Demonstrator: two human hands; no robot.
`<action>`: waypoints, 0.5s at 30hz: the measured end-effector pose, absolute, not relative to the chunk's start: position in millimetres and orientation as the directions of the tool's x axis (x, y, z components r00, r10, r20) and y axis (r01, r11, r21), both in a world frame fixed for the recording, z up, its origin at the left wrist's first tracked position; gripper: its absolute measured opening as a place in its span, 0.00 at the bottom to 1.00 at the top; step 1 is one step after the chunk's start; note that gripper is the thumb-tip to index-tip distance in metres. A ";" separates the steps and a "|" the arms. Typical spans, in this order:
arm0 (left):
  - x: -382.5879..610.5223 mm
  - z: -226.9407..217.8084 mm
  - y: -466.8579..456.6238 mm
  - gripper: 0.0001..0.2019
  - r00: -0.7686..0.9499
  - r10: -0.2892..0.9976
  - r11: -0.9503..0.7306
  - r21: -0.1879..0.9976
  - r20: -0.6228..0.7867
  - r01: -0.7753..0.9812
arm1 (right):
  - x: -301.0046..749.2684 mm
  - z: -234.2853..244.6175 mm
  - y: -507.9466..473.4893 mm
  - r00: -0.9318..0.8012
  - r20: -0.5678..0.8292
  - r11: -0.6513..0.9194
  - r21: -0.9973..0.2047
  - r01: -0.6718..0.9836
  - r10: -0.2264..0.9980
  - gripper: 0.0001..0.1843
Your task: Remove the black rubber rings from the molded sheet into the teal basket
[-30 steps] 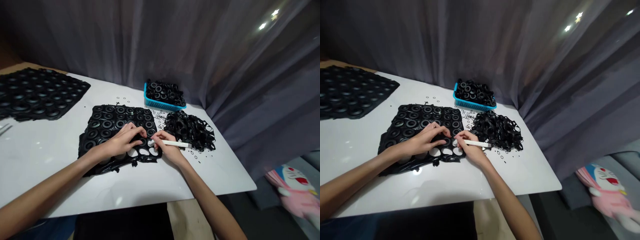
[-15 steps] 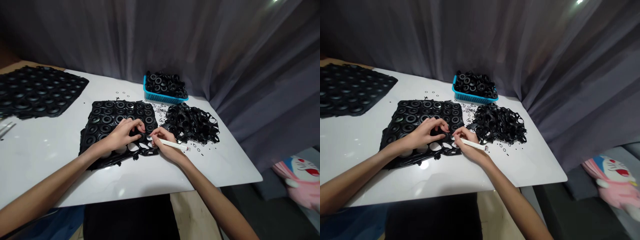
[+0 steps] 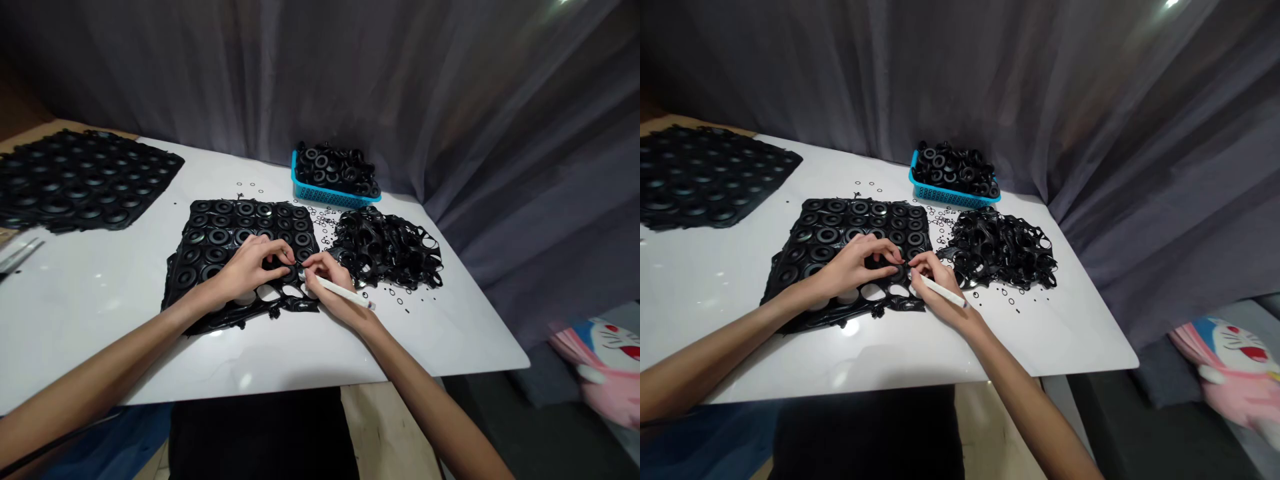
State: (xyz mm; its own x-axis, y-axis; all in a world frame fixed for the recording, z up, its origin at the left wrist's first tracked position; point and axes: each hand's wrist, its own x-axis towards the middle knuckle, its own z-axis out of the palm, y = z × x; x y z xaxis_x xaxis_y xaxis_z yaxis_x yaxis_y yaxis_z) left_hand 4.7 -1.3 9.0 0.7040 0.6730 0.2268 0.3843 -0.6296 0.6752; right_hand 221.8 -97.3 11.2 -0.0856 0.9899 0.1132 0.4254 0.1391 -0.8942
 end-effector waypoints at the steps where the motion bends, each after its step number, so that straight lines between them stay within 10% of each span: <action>1: 5.0 9.1 -1.5 0.10 0.704 0.671 -0.634 0.673 0.234 0.381 | 221.1 11.4 -97.1 -0.090 0.120 0.147 -0.882 0.447 0.989 0.08; 15: 2.5 5.2 -5.2 0.07 0.719 0.632 -0.685 0.643 0.288 0.344 | 207.8 9.6 -90.5 -0.210 0.168 0.261 -0.775 0.576 0.963 0.08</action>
